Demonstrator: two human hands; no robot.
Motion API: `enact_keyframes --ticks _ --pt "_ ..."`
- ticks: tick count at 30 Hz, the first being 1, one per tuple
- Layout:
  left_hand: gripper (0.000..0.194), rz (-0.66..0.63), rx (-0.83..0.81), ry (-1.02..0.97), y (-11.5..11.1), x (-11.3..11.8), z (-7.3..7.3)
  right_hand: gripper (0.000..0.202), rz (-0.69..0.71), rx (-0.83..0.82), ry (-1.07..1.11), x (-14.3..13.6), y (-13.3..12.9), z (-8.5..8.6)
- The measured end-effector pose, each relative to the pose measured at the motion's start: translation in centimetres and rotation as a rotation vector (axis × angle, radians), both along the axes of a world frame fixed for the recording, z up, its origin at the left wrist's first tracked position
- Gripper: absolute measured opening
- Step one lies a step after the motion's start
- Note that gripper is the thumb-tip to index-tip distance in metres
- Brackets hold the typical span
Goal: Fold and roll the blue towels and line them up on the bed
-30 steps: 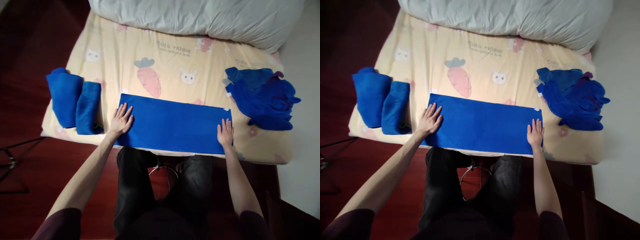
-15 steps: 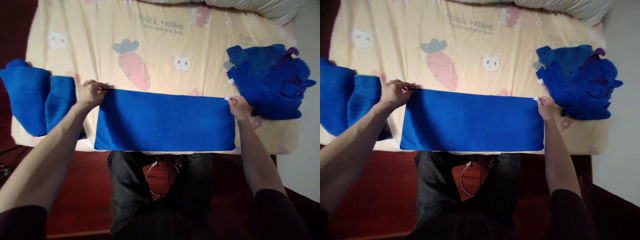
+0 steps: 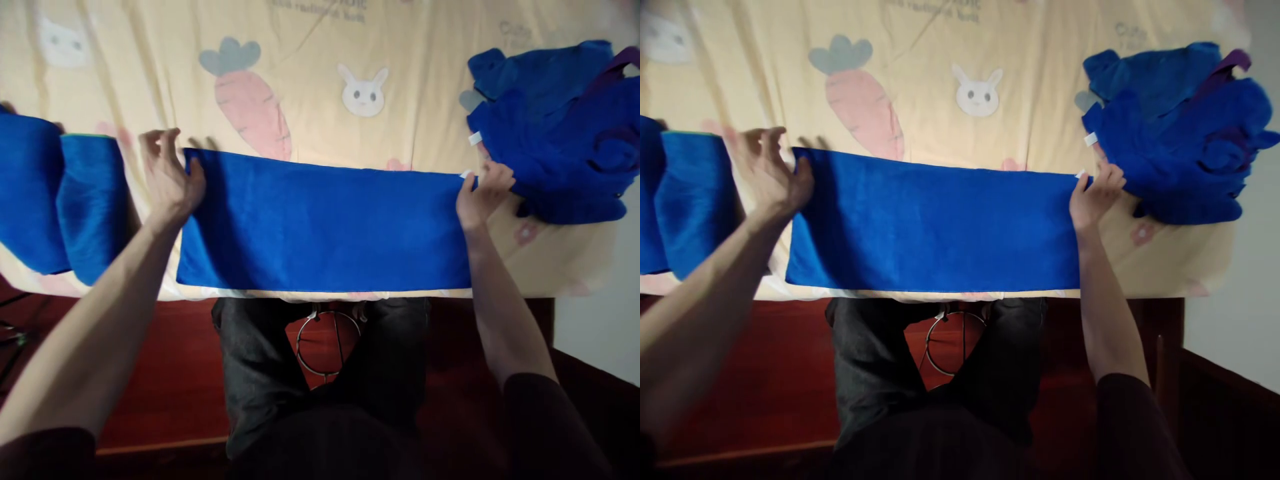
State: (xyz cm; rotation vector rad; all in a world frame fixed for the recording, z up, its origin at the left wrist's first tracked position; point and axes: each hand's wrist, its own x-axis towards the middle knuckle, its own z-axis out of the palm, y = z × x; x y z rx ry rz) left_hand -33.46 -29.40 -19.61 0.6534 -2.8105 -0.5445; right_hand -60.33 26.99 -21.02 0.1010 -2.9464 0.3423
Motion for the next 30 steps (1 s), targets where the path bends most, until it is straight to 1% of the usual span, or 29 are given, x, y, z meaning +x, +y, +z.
enact_keyframes --ticks 1,2,4,5,6,8,9,11,14,16,18,20,22,23,24,25,27,28,30 --pt "0.083 0.055 -0.014 0.009 2.0 1.5 -0.1 0.054 0.045 -0.019 0.031 2.0 0.0 -0.3" --pt "0.079 0.066 -0.010 -0.014 4.0 3.2 -0.3 0.058 0.107 -0.022 0.032 4.3 0.2 -0.6" --pt "0.075 -0.044 0.000 -0.091 7.6 7.3 -0.9 0.062 0.224 -0.002 -0.021 9.1 1.3 -1.3" --pt "0.073 -0.079 0.008 -0.133 8.9 9.4 -1.4 0.062 0.256 0.020 -0.080 11.3 2.2 -1.7" --pt "0.070 -0.052 0.013 -0.143 9.8 11.4 -1.8 0.062 0.272 0.043 -0.134 13.3 3.4 -2.0" --pt "0.070 0.020 0.010 -0.142 10.5 14.9 -2.6 0.064 0.246 0.073 -0.184 16.0 5.9 -2.4" --pt "0.071 0.059 0.005 -0.134 10.3 16.3 -2.9 0.065 0.222 0.082 -0.197 16.8 7.0 -2.4" --pt "0.075 0.106 -0.001 -0.131 9.8 18.3 -3.3 0.068 0.169 0.088 -0.226 17.5 8.8 -2.4" --pt "0.080 0.122 -0.001 -0.159 9.1 19.9 -3.3 0.070 0.076 0.076 -0.277 17.8 10.0 -2.0" --pt "0.084 0.134 0.005 -0.190 9.3 20.6 -3.0 0.071 0.009 0.049 -0.275 18.2 10.2 -1.8" --pt "0.088 0.159 0.031 -0.238 10.0 21.5 -2.8 0.072 -0.046 0.007 -0.250 19.1 10.5 -1.7" --pt "0.093 0.211 0.063 -0.280 11.5 22.9 -2.7 0.074 -0.107 -0.044 -0.217 20.7 10.9 -1.7" --pt "0.098 0.262 0.076 -0.273 14.2 25.1 -2.8 0.077 -0.182 -0.101 -0.178 23.4 11.2 -1.5" --pt "0.100 0.277 0.066 -0.244 16.0 26.4 -3.0 0.080 -0.212 -0.128 -0.160 25.3 11.0 -1.4" --pt "0.099 0.265 0.056 -0.204 18.1 27.9 -3.2 0.083 -0.228 -0.155 -0.148 27.5 10.7 -1.3" --pt "0.099 0.216 0.052 -0.173 20.4 29.3 -3.4 0.086 -0.229 -0.176 -0.138 30.1 10.1 -1.2" --pt "0.097 0.093 0.035 -0.171 25.3 32.0 -3.5 0.084 -0.131 -0.224 -0.197 35.9 8.5 -1.1" --pt "0.094 0.061 0.007 -0.190 27.6 32.9 -3.5 0.085 -0.065 -0.250 -0.264 38.7 7.6 -1.2" --pt "0.088 0.018 -0.056 -0.238 31.3 33.8 -2.9 0.085 -0.002 -0.270 -0.364 43.2 6.4 -1.4"
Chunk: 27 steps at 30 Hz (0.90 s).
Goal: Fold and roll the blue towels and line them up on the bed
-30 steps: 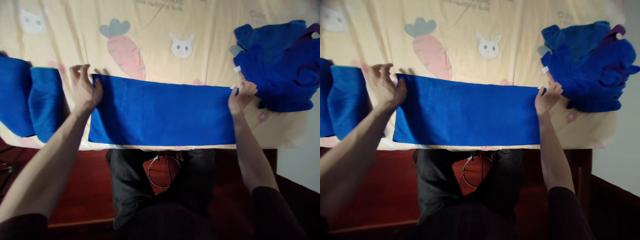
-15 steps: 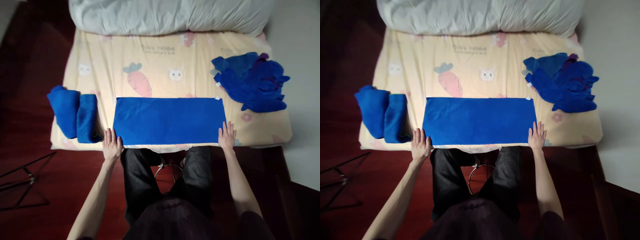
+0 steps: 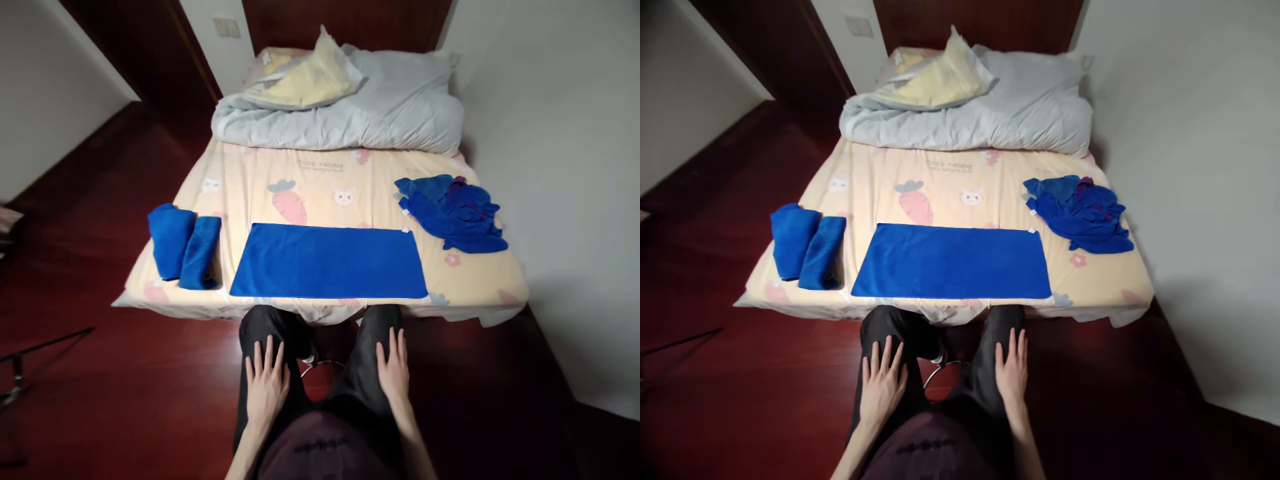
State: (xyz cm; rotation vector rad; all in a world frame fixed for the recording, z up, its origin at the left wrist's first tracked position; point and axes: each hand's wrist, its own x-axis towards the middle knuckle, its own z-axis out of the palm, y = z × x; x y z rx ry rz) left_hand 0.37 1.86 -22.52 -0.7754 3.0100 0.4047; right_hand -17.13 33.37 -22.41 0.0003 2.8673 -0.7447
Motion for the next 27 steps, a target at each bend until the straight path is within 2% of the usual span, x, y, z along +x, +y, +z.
enact_keyframes --ticks 1,3,6,9,11,15,17,18,21,22,24,27 --pt "0.084 -0.014 -0.029 -0.024 1.1 0.0 0.4 0.086 0.009 0.017 -0.013 1.5 -0.3 0.0" --pt "0.074 -0.058 -0.069 -0.063 2.0 -0.9 1.1 0.084 0.012 0.051 -0.020 2.5 -0.6 0.3" --pt "0.062 -0.192 -0.069 -0.105 0.9 -3.2 1.6 0.083 0.019 0.098 -0.087 1.0 -1.0 1.7" --pt "0.058 -0.347 0.117 -0.228 -0.2 -5.9 1.1 0.081 0.063 0.144 -0.209 -1.2 -1.6 3.3" --pt "0.053 -0.418 0.271 -0.343 0.0 -7.6 0.3 0.080 0.081 0.195 -0.232 -1.9 -2.1 3.9" --pt "0.050 -0.465 0.480 -0.417 3.4 -9.2 -1.6 0.077 0.072 0.320 -0.165 -1.9 -3.3 3.8" --pt "0.052 -0.362 0.737 -0.335 6.0 -9.1 -2.3 0.075 0.085 0.345 -0.119 -1.6 -3.6 3.4" --pt "0.051 -0.255 0.932 -0.251 7.3 -8.9 -2.5 0.075 0.091 0.350 -0.101 -1.6 -3.6 3.2" --pt "0.049 0.232 1.586 0.106 10.6 -8.7 -2.3 0.075 0.088 0.365 -0.076 -1.8 -3.6 2.9" --pt "0.052 0.384 1.746 0.204 11.1 -8.9 -2.0 0.075 0.084 0.372 -0.071 -1.9 -3.5 2.8" --pt "0.053 0.628 1.972 0.343 11.3 -9.9 -1.0 0.076 0.084 0.384 -0.064 -2.2 -3.5 2.7" --pt "0.037 0.831 2.133 0.485 10.1 -12.5 0.9 0.077 0.091 0.384 -0.071 -2.3 -3.6 2.6"
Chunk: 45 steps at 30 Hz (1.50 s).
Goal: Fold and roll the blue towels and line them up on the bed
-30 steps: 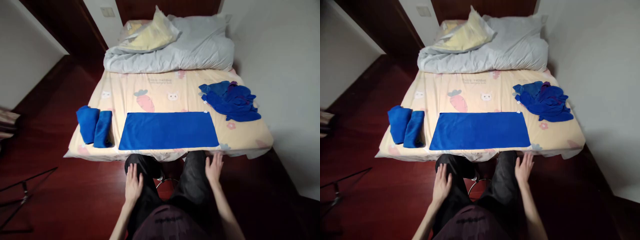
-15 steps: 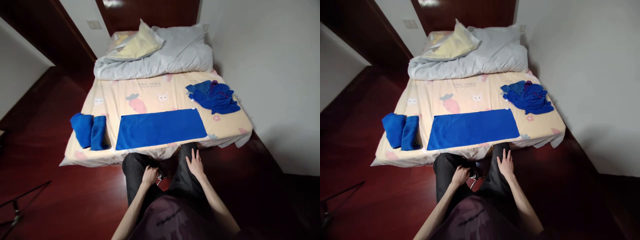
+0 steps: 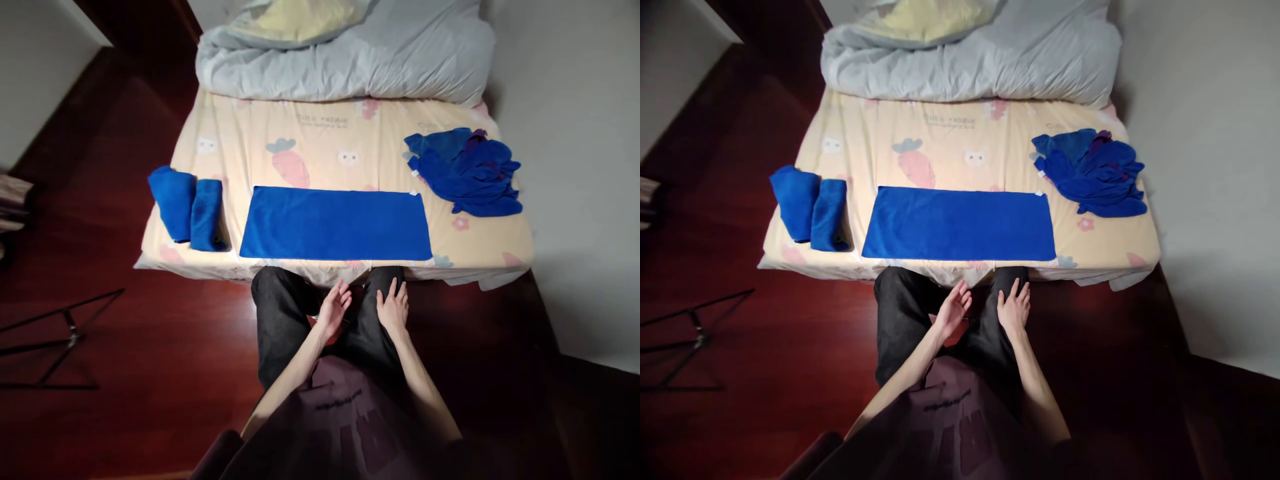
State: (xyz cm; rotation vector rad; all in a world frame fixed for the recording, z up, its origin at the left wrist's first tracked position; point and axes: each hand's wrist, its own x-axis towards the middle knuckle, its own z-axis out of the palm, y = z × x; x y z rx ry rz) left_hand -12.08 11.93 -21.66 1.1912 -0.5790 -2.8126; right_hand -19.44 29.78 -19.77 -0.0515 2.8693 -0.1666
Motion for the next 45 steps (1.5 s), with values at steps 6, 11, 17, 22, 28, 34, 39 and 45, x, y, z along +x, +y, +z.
enact_keyframes --ticks 6,11,17,22,28,34,39,45 --pt "0.026 0.190 0.122 0.050 -1.2 -5.6 2.5 0.078 0.000 -0.024 0.002 0.2 -0.1 0.2" --pt "0.023 0.211 0.190 0.011 -0.7 -7.7 2.0 0.078 -0.004 -0.006 -0.016 0.4 -0.5 1.0" --pt "0.021 0.284 0.187 0.005 -0.7 -8.6 1.1 0.079 0.091 0.114 -0.225 -3.1 -0.3 5.3" --pt "0.033 0.245 0.230 0.020 -1.3 -10.0 1.2 0.041 0.256 0.098 -0.279 -11.5 -2.4 10.7" --pt "0.039 0.235 0.296 -0.031 -2.0 -11.6 1.2 0.038 0.573 -0.201 0.002 -23.8 -13.8 12.8" --pt "0.038 0.302 0.391 -0.119 -1.4 -10.8 2.2 0.031 0.585 -0.198 -0.116 -32.7 -24.9 7.6" --pt "0.038 0.313 0.386 -0.203 -1.3 -10.8 2.1 0.023 0.546 -0.226 -0.222 -35.2 -27.3 5.0" --pt "0.039 0.224 0.211 -0.244 -1.3 -11.1 1.2 0.026 0.422 -0.289 -0.310 -36.5 -28.1 4.2"
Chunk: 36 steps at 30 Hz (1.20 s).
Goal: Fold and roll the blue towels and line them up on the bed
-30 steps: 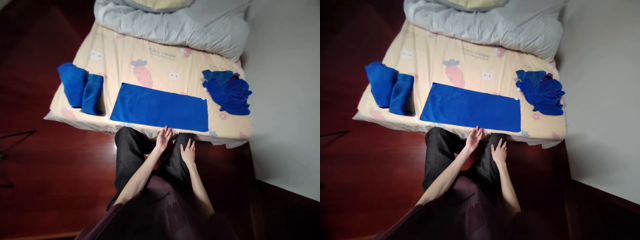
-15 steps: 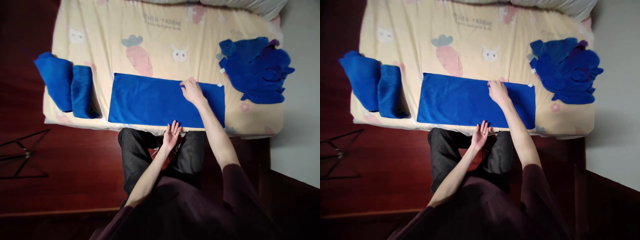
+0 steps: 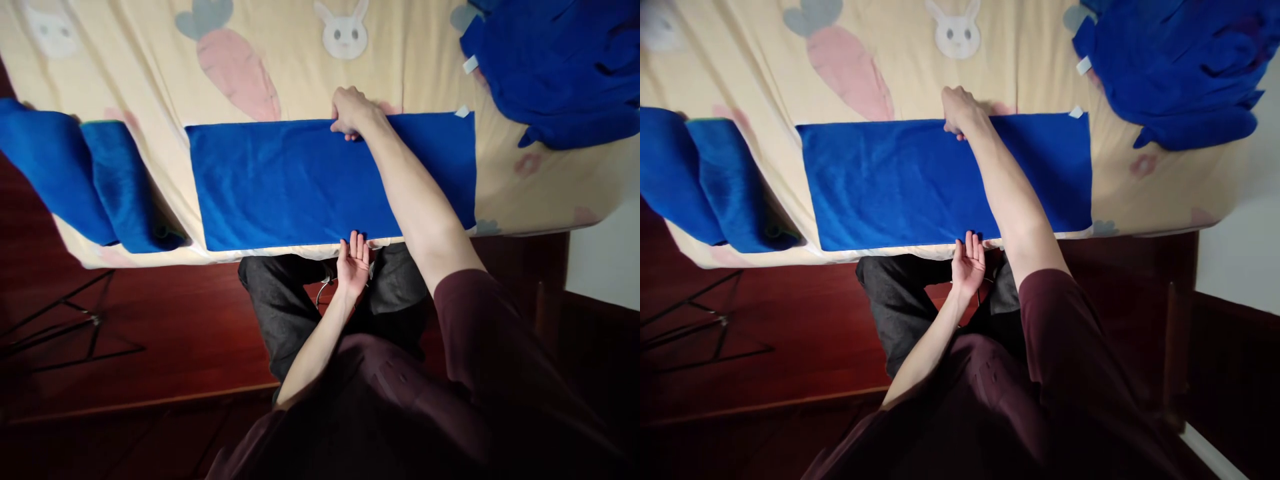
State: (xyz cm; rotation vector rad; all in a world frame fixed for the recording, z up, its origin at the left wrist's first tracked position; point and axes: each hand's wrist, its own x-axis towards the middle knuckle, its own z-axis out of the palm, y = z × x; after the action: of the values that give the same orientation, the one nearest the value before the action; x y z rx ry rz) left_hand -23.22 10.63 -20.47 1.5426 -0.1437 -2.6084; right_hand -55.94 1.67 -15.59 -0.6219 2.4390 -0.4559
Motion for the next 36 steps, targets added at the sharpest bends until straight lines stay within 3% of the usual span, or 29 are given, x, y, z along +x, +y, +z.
enact_keyframes --ticks 5,8,12,16,21,30,36 --pt "0.038 -0.046 -0.070 -0.013 0.1 0.1 -0.3 0.021 0.013 -0.041 0.032 0.0 -0.2 0.7" --pt "0.038 0.005 -0.042 0.003 0.2 0.2 -0.3 0.020 0.001 -0.033 0.072 0.0 -0.1 1.5" --pt "0.039 0.060 0.001 0.016 0.3 0.4 -0.4 0.025 -0.040 -0.140 0.038 0.0 -0.2 2.1" --pt "0.036 0.096 0.026 0.020 0.5 0.7 -0.7 0.027 -0.031 -0.099 0.019 0.4 -0.2 2.1" --pt "0.037 0.031 -0.043 0.025 0.5 0.7 -0.9 0.029 -0.066 -0.106 0.009 0.7 -0.1 2.4" --pt "0.036 -0.003 -0.072 0.017 0.4 0.9 -0.2 0.032 -0.052 -0.091 0.021 1.4 0.1 3.7" --pt "0.027 0.059 -0.032 0.021 -0.1 1.3 1.7 0.038 -0.123 -0.188 0.002 1.1 0.5 4.8"
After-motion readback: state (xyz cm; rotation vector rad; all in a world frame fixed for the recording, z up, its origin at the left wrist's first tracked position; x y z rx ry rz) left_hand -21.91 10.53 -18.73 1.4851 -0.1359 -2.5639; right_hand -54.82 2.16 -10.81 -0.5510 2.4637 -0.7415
